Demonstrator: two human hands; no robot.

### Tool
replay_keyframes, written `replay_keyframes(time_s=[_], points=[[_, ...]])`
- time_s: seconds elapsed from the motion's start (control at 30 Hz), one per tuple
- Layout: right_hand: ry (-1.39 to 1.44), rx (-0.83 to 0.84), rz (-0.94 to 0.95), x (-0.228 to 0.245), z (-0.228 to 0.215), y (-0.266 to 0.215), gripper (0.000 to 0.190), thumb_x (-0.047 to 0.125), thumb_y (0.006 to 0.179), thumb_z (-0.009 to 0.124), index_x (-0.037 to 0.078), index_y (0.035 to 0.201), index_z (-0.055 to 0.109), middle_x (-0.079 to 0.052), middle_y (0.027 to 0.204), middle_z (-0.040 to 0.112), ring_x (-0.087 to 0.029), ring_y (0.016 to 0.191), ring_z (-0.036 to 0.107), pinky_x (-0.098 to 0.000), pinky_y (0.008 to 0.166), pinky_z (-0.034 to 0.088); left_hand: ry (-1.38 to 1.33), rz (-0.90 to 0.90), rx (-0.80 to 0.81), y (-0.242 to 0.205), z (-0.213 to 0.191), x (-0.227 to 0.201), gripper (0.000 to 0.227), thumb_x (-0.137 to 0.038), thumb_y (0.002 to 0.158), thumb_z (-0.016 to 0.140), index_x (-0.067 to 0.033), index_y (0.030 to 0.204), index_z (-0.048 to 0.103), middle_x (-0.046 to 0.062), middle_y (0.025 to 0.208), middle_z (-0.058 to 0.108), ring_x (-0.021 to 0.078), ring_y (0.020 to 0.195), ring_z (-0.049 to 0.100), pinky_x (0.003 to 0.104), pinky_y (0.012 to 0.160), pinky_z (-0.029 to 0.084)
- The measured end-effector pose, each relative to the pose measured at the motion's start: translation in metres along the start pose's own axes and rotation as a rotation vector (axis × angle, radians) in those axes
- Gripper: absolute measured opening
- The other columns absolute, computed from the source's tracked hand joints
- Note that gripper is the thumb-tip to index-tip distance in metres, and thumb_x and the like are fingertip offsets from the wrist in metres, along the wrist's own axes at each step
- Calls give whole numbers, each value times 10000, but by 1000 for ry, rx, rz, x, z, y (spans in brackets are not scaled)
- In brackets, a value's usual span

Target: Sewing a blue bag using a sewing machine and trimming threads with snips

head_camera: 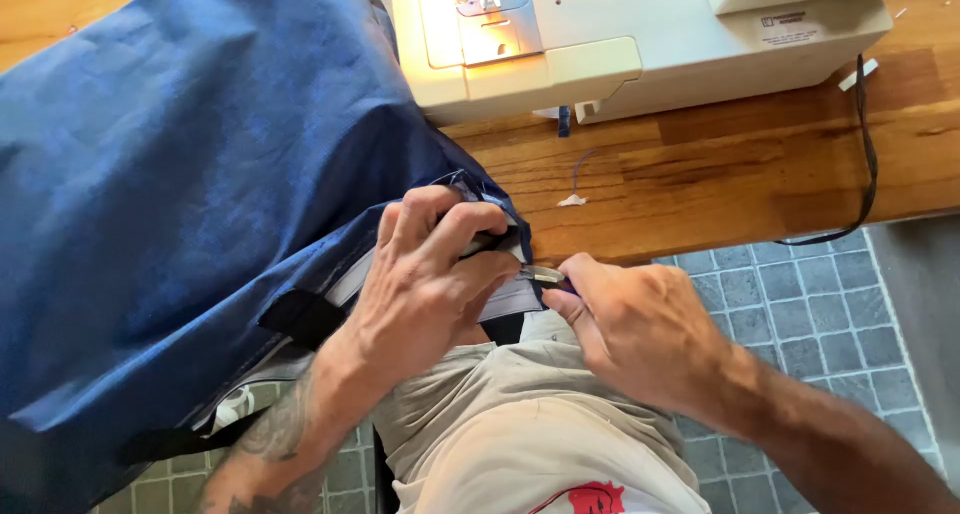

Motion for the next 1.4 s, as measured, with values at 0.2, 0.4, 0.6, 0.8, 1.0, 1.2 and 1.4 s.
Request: replay_keyframes(time_s=[0.2, 0.4, 0.6, 0.8, 1.0, 1.2, 1.4], points=[[-57, -143, -14, 9, 7, -8, 276, 396, 1190, 601, 133, 1117, 644, -73, 833, 782, -431, 618, 737, -600, 457, 483, 191, 49, -20, 1, 4, -18, 64, -196, 1122, 778, -244, 1159, 796, -20, 1365, 662, 302, 1216, 553, 480, 992, 390], [-186, -285, -109, 12, 14, -10, 202, 302, 1179, 678, 146, 1054, 648, -21, 785, 717, -278, 601, 701, -452, 478, 459, 159, 71, -39, -11, 13, -13, 122, -197, 1142, 791, -249, 1237, 846, -32, 1305, 666, 286, 1155, 565, 514, 969, 351], [-146, -289, -160, 9, 14, -10, 175, 257, 1158, 699, 154, 1031, 638, -29, 797, 718, -293, 602, 697, -454, 494, 478, 166, 89, -9, -17, 16, -9, 165, -237, 1141, 758, -268, 1284, 835, -53, 1243, 673, 273, 1110, 587, 523, 943, 329], [-78, -335, -189, 11, 14, -10, 188, 221, 1167, 695, 135, 1009, 641, -32, 752, 686, -281, 575, 670, -449, 487, 458, 289, 131, -58, -17, 14, -15, 125, -250, 1198, 726, -306, 1225, 834, -85, 1101, 634, 237, 960, 560, 482, 920, 313], [-208, -383, -153, 16, 15, -21, 281, 354, 1237, 573, 174, 1064, 701, 13, 739, 639, -207, 546, 606, -413, 476, 412, 222, 168, -46, -23, 11, -15, 150, -190, 1185, 737, -239, 1248, 863, -51, 932, 570, 242, 878, 632, 470, 889, 297], [-284, -402, -115, 28, -8, -25, 405, 482, 1227, 537, 127, 1292, 720, -2, 868, 612, -226, 688, 598, -425, 583, 494, 158, 144, -87, -30, 12, -13, 123, -188, 1168, 778, -179, 1249, 871, -3, 892, 505, 265, 817, 593, 470, 871, 295], [-347, -370, -179, 21, 12, -26, 348, 459, 1228, 604, 130, 1265, 710, 17, 816, 649, -197, 591, 606, -398, 525, 453, 98, 142, -107, -32, 17, -10, 97, -132, 1121, 863, -105, 1215, 860, 36, 869, 522, 302, 791, 572, 472, 813, 408]])
Point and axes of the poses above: each hand's wrist, its own y-axis towards the middle knuckle, its own z-axis out of the palm, x = y × z, the point moved 3 cm from there along y, towards the middle knuckle
